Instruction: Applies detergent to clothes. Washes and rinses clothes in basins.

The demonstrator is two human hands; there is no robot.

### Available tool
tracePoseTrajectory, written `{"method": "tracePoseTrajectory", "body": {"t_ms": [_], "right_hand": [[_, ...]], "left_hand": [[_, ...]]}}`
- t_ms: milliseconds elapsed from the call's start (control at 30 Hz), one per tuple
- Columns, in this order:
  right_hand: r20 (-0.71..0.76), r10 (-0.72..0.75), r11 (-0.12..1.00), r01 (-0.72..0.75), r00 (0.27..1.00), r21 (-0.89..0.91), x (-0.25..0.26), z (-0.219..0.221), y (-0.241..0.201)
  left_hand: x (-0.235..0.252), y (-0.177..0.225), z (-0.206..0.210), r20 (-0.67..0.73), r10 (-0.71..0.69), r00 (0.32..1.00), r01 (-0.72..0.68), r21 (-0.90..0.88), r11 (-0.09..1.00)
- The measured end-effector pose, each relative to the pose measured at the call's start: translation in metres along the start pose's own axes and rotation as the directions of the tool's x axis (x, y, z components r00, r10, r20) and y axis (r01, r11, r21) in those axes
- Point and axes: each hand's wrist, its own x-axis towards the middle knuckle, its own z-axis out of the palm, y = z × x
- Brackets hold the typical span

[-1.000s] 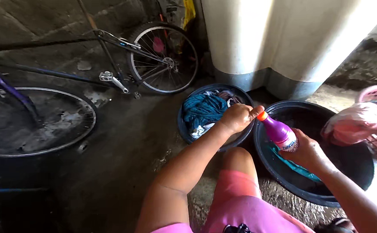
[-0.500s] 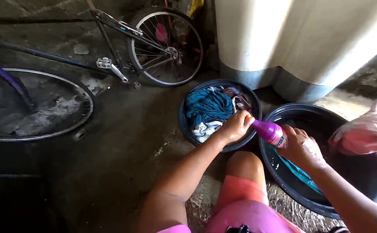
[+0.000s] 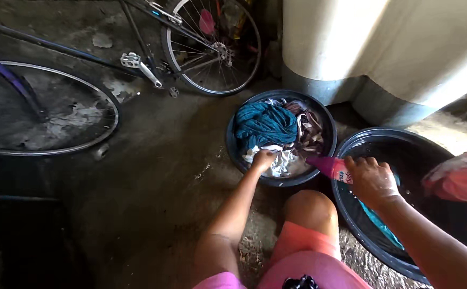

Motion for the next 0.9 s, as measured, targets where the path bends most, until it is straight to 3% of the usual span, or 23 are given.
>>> {"method": "tracePoseTrajectory", "body": {"t_ms": [100,233,333,467,567,633,800,900], "right_hand": [[0.042,-0.033,0.997,0.036,0.999,-0.069,0.016,-0.001,-0.016],[0.068,-0.039,0.992,0.047,0.997,-0.117,0.040,0.004,-0.035],[0.086,-0.059,0.988,0.070,0.995,-0.138,0.051,0.006,-0.044],[0.094,-0.124,0.983,0.135,0.988,-0.123,0.053,-0.002,-0.047],[0.109,-0.172,0.979,0.182,0.979,-0.091,0.052,-0.012,-0.049],[0.098,-0.199,0.976,0.207,0.975,-0.071,0.050,-0.017,-0.049],[0.010,-0.195,0.980,0.196,0.981,-0.034,0.039,-0.032,-0.045],[-0.027,-0.146,0.985,0.148,0.989,0.087,0.030,-0.035,-0.034]], "left_hand": [[0.007,-0.020,0.026,0.065,-0.073,0.995,0.041,0.403,0.914],[0.014,-0.029,0.057,0.058,-0.145,0.988,0.097,0.500,0.861],[0.015,-0.029,0.064,0.042,-0.100,0.994,0.074,0.414,0.907],[0.021,-0.034,0.035,-0.040,0.044,0.998,-0.041,0.063,0.997],[0.016,-0.040,0.012,-0.178,0.093,0.980,-0.132,-0.219,0.967],[0.008,-0.034,0.003,-0.227,0.109,0.968,-0.178,-0.311,0.934],[-0.012,0.001,-0.011,-0.314,0.241,0.918,-0.318,-0.224,0.921],[-0.030,0.033,-0.019,-0.335,0.366,0.868,-0.433,-0.152,0.889]]}}
